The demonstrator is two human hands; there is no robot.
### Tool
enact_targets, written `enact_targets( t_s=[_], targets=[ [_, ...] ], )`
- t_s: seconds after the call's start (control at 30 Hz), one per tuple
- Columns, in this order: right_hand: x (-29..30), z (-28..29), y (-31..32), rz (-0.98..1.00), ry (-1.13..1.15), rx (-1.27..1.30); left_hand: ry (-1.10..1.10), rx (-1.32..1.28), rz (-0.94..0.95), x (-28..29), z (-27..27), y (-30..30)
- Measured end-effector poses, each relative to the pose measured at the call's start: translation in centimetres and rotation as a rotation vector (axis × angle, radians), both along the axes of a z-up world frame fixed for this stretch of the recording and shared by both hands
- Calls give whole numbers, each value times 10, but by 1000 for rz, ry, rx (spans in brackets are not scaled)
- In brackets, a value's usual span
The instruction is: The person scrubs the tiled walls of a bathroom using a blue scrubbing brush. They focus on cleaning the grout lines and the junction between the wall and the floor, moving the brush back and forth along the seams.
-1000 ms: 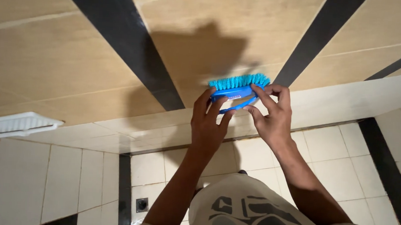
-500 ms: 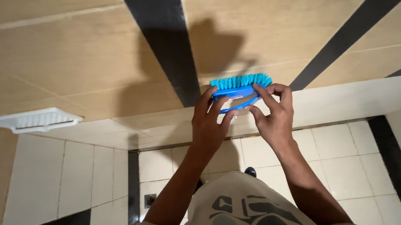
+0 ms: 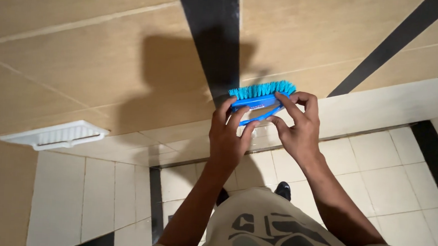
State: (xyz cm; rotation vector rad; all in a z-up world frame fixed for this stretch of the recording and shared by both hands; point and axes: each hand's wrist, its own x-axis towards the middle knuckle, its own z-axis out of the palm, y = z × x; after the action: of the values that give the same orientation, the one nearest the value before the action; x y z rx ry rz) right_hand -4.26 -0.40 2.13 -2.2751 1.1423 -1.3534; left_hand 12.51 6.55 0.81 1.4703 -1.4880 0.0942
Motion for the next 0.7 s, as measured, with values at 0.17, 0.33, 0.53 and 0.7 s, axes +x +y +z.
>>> enact_targets(
  t_s=[0.17,0.33,0.53,0.7],
  targets=[
    [21,0,12,10,-26,2,9,38,-11,21,0,11],
    [42,-2,24,-4,-18,14,19,43,-38,45,2,22],
    [66,-4,38,-5,-22,22,52,6,-75,69,2,35],
    [77,-5,46,-8,21,24,-3,-25,-72,82,5,41]
  ],
)
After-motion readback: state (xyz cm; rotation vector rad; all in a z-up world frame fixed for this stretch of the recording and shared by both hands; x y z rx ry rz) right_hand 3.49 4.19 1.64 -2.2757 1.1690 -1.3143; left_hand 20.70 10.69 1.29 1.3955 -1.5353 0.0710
